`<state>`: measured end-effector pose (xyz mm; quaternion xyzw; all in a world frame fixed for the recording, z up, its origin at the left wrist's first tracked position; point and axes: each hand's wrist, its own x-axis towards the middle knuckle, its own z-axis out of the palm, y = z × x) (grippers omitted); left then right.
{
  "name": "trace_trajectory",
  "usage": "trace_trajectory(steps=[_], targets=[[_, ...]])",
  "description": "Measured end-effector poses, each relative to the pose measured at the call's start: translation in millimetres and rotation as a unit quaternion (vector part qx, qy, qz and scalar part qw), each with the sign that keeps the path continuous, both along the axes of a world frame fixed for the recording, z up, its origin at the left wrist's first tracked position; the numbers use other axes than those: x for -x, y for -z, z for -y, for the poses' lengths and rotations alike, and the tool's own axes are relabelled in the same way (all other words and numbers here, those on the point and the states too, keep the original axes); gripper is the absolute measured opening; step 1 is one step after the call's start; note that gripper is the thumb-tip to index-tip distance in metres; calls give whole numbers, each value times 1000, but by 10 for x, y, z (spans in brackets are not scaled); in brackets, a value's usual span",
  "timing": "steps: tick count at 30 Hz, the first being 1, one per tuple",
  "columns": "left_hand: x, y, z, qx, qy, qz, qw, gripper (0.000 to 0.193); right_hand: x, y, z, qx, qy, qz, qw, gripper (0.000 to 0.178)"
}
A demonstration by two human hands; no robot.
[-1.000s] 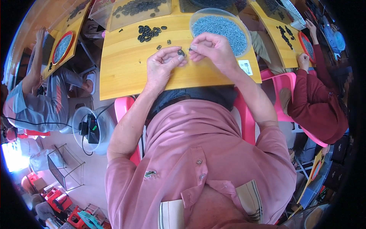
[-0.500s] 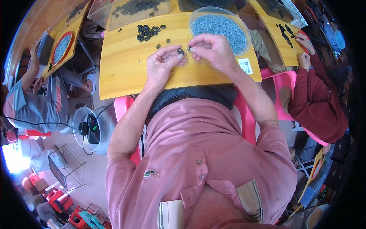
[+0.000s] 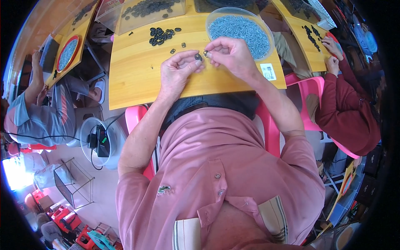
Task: The person assembles small components by picking pins from a tray and inserting them into plastic pieces by hand.
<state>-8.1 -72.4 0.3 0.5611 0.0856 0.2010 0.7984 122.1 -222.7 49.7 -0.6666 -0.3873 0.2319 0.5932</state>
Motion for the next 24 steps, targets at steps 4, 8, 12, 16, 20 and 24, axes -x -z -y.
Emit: trace_trajectory(steps=[4,8,12,16,20,24], targets=[[0,12,-5,2,2,-1,1000,30,16,-35,-3,6,7,1,1000,18],[-3,2,-2,-3,7,-2,1000,30,25,3,-16,16,3,17,1000,21],[-2,-5,9,-7,9,2,1000,29,68,0,-51,24,6,7,1000,19],[1,0,5,-11,6,-4,1000,29,19,25,-44,9,-9,-33,999,19],[3,10,1,-6,3,-2,1000,29,3,-8,-38,46,-24,-46,998,21],[2,5,3,-6,7,0,1000,29,6,-30,-25,46,-28,-57,997,20]])
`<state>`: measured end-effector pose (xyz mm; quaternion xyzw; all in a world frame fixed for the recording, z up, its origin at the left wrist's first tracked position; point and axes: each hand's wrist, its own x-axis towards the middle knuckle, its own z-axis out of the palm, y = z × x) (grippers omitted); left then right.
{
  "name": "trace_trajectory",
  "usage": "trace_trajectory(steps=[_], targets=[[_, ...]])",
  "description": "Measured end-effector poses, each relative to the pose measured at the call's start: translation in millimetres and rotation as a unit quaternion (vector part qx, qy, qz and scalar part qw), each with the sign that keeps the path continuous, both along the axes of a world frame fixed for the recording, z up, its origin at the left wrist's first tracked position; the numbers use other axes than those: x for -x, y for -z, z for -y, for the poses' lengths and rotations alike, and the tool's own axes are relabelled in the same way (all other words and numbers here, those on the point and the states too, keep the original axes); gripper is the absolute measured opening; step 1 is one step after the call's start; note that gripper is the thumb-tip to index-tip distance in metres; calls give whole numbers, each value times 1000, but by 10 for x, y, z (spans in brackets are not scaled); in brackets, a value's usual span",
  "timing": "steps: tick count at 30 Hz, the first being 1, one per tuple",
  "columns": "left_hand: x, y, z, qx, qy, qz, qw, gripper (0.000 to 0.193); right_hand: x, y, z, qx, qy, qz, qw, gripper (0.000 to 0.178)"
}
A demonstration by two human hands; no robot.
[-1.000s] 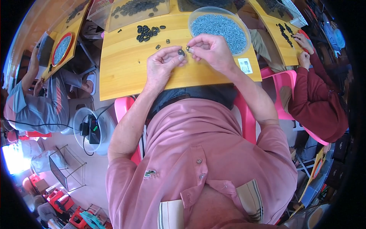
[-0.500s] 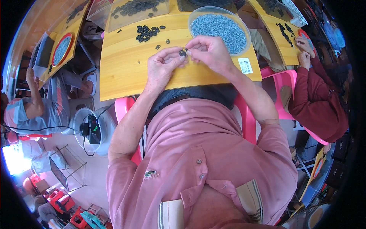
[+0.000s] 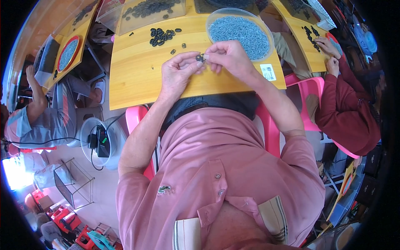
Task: The person assembles small components by picking pins from a tray and inserting them into plastic pieces by hand.
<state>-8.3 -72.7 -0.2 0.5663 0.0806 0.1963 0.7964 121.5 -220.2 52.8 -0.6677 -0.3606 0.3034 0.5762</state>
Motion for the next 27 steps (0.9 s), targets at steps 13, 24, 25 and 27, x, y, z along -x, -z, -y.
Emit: trace_trajectory(steps=[13,24,25,27], targets=[[15,-4,22,-12,7,-15,1000,23,-34,-28,13,43,-18,24,999,17],[18,21,74,-74,8,5,997,29,-25,-24,1,34,-44,-34,998,20],[30,5,89,-72,4,3,997,31,-23,-11,4,34,-44,-34,998,20],[41,-44,119,-66,-8,5,998,31,-25,33,-5,19,-46,-61,997,22]])
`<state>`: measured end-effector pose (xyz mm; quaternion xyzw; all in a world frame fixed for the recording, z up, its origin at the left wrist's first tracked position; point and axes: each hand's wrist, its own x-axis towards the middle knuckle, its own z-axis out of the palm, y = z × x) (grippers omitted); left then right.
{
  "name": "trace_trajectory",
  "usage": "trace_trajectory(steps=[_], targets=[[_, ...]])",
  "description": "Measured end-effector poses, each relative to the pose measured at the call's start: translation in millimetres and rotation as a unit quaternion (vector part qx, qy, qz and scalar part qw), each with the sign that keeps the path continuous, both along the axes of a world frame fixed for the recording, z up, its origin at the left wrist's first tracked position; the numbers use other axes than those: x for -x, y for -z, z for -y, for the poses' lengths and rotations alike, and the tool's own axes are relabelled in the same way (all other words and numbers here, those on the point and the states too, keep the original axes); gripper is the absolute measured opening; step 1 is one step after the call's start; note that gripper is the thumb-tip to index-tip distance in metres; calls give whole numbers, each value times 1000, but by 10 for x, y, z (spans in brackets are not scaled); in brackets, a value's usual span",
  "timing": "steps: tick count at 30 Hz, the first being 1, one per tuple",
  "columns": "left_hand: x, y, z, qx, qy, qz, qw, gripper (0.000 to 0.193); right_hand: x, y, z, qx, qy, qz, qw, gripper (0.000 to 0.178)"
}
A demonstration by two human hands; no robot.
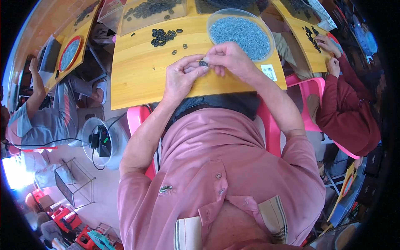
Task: The person assembles small components by picking pins from a tray and inserting them into plastic pieces by hand.
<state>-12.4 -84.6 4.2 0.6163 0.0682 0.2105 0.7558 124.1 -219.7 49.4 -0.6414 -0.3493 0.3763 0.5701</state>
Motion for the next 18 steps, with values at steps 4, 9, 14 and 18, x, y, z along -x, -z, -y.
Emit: trace_trajectory(steps=[4,9,14,18], targets=[[-9,38,-49,-11,-29,4,1000,30,-53,36,9,14,-18,-5,1000,23],[-33,61,-62,-19,-25,11,999,28,-48,44,-18,23,-16,-6,1000,21],[-27,53,-31,-52,-39,-19,998,28,-11,31,-8,23,-15,9,1000,20],[31,-35,27,-133,-34,-53,989,34,-10,36,19,29,-25,-6,999,20]])
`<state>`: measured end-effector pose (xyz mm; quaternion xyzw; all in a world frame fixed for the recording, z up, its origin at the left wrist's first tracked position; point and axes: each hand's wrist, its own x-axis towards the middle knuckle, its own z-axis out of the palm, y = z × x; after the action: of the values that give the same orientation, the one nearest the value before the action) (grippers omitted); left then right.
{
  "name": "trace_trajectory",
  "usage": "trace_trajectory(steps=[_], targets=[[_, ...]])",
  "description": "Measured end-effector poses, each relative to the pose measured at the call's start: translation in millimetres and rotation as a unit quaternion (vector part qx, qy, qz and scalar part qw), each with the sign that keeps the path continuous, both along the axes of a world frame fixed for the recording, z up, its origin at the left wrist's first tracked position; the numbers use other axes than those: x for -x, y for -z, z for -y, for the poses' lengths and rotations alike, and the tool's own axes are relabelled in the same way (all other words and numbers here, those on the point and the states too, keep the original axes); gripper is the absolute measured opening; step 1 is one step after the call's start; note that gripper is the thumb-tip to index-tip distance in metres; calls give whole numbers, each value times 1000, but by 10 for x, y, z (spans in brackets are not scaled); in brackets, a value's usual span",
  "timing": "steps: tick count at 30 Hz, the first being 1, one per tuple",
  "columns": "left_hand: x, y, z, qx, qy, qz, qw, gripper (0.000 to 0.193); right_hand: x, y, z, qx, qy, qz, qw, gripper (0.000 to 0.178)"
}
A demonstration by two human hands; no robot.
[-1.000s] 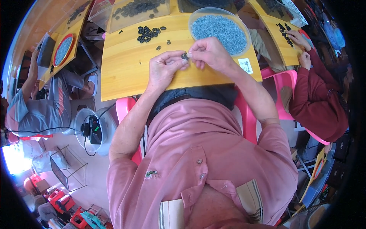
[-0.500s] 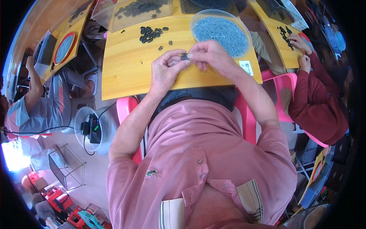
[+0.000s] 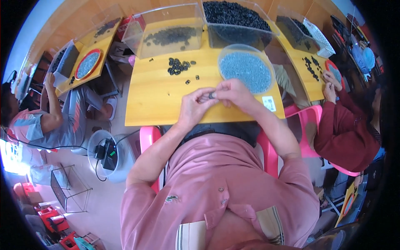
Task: The person assembles small components by picking pins from a tray and inserting them into plastic pieces by hand.
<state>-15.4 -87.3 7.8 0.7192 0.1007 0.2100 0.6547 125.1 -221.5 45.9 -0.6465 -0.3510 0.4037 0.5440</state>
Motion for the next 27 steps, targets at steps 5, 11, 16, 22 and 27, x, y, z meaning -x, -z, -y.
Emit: trace_trajectory(steps=[5,11,16,22,27], targets=[[46,-48,24,-139,-42,53,988,30,33,-31,12,-6,-9,0,1000,20],[67,-61,41,-208,-79,62,973,29,38,3,-4,3,-11,-10,1000,20],[88,-84,48,-207,-90,72,972,27,64,-33,-1,7,-8,-21,1000,20],[94,-44,16,-218,-94,86,968,24,67,23,0,-1,-9,-38,999,19],[70,-30,30,-208,-98,84,970,26,78,-1,-1,-11,-3,-16,1000,18]])
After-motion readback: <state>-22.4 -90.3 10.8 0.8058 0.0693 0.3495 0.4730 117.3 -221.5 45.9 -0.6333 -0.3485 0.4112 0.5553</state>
